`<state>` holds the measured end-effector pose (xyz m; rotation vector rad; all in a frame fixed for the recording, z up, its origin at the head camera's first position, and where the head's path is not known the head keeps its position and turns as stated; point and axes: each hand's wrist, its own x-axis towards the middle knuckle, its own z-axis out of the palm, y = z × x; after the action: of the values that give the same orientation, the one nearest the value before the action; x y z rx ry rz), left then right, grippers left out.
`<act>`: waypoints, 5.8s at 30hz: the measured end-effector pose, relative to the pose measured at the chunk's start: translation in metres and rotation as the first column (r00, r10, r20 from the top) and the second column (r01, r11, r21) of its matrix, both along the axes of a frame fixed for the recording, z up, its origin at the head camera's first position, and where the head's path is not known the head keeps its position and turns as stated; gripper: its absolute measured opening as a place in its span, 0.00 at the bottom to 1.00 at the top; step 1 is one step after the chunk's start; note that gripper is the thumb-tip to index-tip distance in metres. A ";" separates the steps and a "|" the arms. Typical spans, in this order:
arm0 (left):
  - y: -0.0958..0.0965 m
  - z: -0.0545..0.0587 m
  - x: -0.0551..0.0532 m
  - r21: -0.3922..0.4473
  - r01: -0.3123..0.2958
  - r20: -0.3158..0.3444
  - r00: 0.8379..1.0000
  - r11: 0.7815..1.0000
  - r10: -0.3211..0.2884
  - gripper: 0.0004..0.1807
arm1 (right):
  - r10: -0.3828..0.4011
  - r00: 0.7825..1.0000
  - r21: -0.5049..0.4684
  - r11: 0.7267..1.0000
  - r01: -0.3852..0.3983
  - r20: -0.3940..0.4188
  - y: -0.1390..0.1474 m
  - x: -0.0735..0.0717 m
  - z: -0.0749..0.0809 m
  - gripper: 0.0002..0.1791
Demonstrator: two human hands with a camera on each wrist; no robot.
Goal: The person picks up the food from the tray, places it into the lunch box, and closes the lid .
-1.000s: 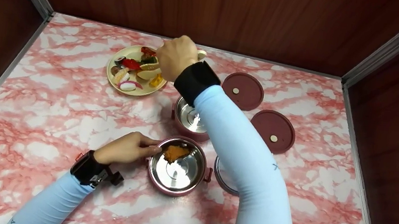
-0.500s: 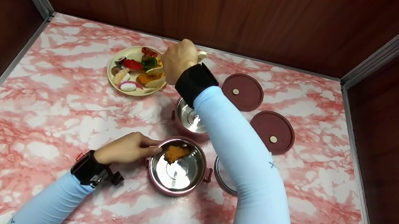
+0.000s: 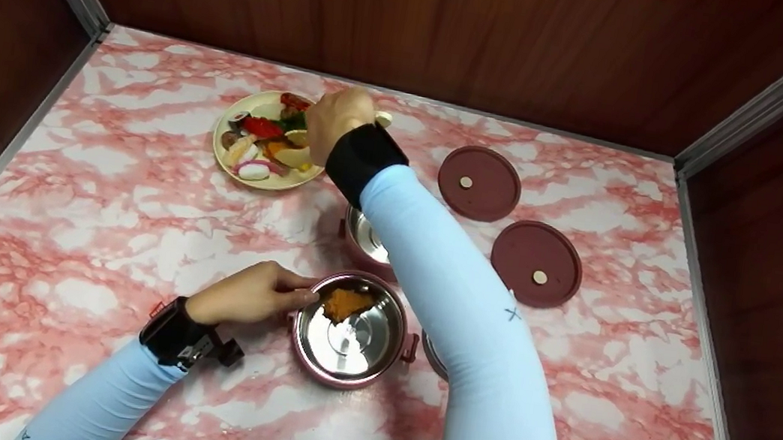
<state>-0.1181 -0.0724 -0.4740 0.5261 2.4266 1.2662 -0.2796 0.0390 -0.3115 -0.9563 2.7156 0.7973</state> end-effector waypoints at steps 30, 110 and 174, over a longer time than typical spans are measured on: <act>0.001 0.001 0.000 -0.024 0.008 -0.010 1.000 1.000 -0.008 0.18 | 0.243 0.942 0.088 0.970 -0.229 -0.231 0.004 0.013 -0.012 0.17; 0.002 -0.002 0.001 -0.033 0.005 0.042 0.999 0.999 -0.004 0.22 | -0.112 0.994 -0.420 0.902 0.099 -0.004 0.139 0.049 0.058 0.06; 0.003 0.003 0.002 -0.039 0.001 0.054 0.999 0.999 0.001 0.18 | -0.117 0.982 -0.583 0.792 0.182 0.148 0.249 0.206 -0.022 0.25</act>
<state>-0.1161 -0.0696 -0.4715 0.4752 2.4019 1.2141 -0.0734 0.2880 -0.3333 -0.8203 2.9417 -0.1672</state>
